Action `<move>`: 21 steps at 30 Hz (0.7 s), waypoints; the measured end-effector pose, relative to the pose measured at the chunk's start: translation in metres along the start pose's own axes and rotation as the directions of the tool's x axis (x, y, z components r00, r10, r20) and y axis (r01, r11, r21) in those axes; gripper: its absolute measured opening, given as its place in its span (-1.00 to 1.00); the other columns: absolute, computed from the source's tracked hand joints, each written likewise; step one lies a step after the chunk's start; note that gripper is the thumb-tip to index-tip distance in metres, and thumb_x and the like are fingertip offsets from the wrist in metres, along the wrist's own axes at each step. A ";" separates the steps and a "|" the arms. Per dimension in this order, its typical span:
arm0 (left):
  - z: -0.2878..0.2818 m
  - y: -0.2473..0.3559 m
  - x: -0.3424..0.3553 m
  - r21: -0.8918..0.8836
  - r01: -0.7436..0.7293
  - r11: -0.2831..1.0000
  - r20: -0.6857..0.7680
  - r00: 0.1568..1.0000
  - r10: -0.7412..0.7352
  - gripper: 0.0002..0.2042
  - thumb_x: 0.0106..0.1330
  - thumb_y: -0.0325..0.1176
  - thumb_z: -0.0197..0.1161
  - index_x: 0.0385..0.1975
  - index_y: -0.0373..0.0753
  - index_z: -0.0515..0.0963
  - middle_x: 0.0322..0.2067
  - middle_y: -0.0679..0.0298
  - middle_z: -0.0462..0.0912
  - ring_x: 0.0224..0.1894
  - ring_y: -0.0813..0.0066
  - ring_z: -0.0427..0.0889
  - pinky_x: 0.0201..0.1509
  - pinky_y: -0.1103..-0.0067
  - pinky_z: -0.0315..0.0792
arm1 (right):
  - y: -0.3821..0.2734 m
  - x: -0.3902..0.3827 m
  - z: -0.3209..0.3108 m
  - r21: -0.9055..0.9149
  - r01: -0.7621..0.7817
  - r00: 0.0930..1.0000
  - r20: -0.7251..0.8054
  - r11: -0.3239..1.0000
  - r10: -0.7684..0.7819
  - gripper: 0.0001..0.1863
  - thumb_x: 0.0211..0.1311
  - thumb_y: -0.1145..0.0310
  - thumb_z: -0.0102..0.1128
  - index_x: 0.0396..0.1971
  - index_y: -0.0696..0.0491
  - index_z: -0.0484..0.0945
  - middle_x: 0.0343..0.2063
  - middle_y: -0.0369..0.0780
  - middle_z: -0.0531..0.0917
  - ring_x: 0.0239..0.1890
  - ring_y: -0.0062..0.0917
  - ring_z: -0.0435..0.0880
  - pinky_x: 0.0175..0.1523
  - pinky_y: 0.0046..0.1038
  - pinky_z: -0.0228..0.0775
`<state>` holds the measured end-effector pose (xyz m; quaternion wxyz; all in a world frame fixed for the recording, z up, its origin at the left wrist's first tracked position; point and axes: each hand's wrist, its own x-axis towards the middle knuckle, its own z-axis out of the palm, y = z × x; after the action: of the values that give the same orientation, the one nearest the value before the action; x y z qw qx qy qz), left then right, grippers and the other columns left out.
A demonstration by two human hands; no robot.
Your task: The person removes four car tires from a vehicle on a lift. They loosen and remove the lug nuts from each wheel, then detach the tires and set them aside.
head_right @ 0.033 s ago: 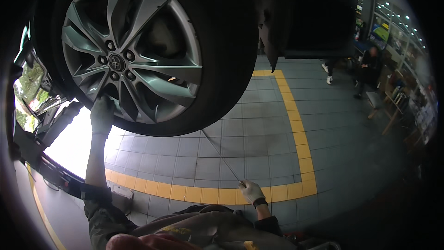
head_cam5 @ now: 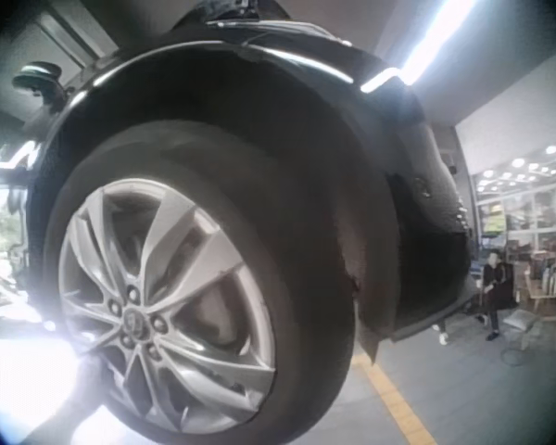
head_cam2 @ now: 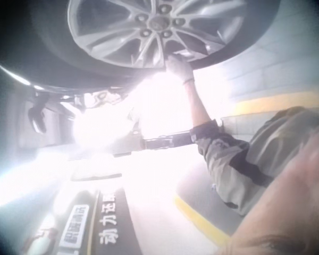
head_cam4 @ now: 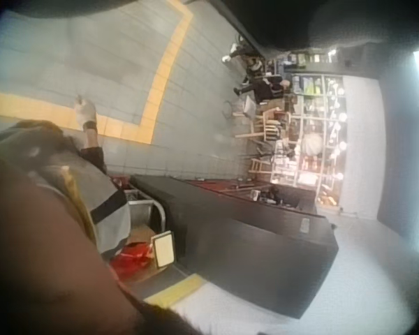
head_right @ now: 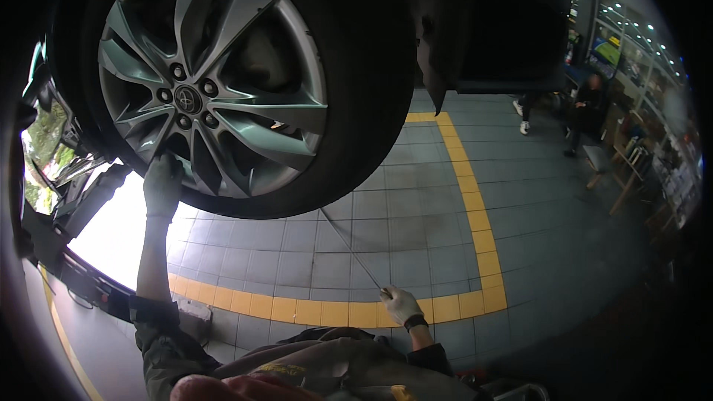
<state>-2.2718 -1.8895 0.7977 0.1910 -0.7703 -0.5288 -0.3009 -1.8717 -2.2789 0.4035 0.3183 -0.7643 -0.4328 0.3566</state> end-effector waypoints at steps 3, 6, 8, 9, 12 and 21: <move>-0.005 -0.004 -0.004 -0.044 -0.036 0.998 -0.045 0.998 0.034 -0.76 0.56 -0.22 0.34 -0.12 -0.31 0.65 -0.15 -0.10 0.76 -0.05 -0.20 0.77 0.05 0.02 0.64 | -0.025 0.001 0.011 -0.046 0.013 1.000 -0.005 0.999 -0.013 -0.57 0.71 -0.02 0.15 0.08 0.08 0.68 -0.11 0.09 0.80 0.01 0.09 0.78 0.06 -0.01 0.60; -0.007 -0.010 -0.005 0.004 0.051 0.999 0.068 0.996 -0.051 -0.76 0.54 -0.20 0.37 -0.15 -0.29 0.66 -0.20 -0.06 0.77 -0.08 -0.18 0.78 0.04 0.04 0.64 | -0.041 0.000 0.022 -0.018 0.006 0.999 -0.040 1.000 -0.007 -0.59 0.74 -0.01 0.11 0.04 0.07 0.67 -0.10 0.02 0.83 0.01 0.02 0.80 0.07 -0.06 0.61; -0.007 -0.012 -0.006 0.014 0.045 0.999 0.120 0.992 -0.047 -0.73 0.54 -0.16 0.38 -0.19 -0.29 0.67 -0.23 -0.04 0.77 -0.09 -0.16 0.78 0.02 0.05 0.64 | -0.044 -0.002 0.030 -0.055 0.013 0.999 -0.049 0.998 -0.015 -0.59 0.75 -0.01 0.10 0.03 0.06 0.68 -0.08 0.00 0.84 0.02 0.01 0.81 0.07 -0.08 0.62; -0.008 -0.012 -0.007 -0.031 0.000 1.000 0.044 0.999 0.002 -0.71 0.55 -0.13 0.36 -0.21 -0.28 0.67 -0.24 -0.04 0.77 -0.10 -0.16 0.79 0.01 0.05 0.64 | -0.044 -0.001 0.033 -0.082 0.010 0.999 -0.038 0.997 -0.013 -0.59 0.75 -0.01 0.10 0.03 0.06 0.68 -0.07 -0.01 0.84 0.03 0.01 0.81 0.08 -0.09 0.62; -0.010 -0.013 -0.009 -0.080 -0.060 0.995 -0.064 0.996 0.055 -0.65 0.60 -0.05 0.32 -0.26 -0.26 0.69 -0.26 -0.05 0.77 -0.11 -0.15 0.79 -0.02 0.06 0.63 | -0.042 0.001 0.041 -0.214 0.187 0.981 -0.015 0.959 -0.194 -0.57 0.75 -0.02 0.10 0.04 0.06 0.69 -0.04 0.00 0.84 0.06 0.03 0.80 0.10 -0.09 0.63; -0.009 -0.012 -0.007 -0.048 0.012 0.999 0.022 1.000 -0.011 -0.69 0.59 -0.07 0.35 -0.17 -0.24 0.68 -0.26 -0.03 0.80 -0.12 -0.11 0.81 -0.04 0.07 0.65 | -0.069 -0.004 0.039 -0.120 0.017 0.999 -0.037 0.993 -0.021 -0.54 0.74 -0.05 0.11 0.08 0.07 0.70 -0.01 0.05 0.84 0.11 0.10 0.79 0.16 -0.04 0.63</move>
<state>-2.2873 -1.8954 0.7993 0.1649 -0.7750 -0.5276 -0.3063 -1.9353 -2.2465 0.4380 0.2835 -0.7846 -0.4545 0.3122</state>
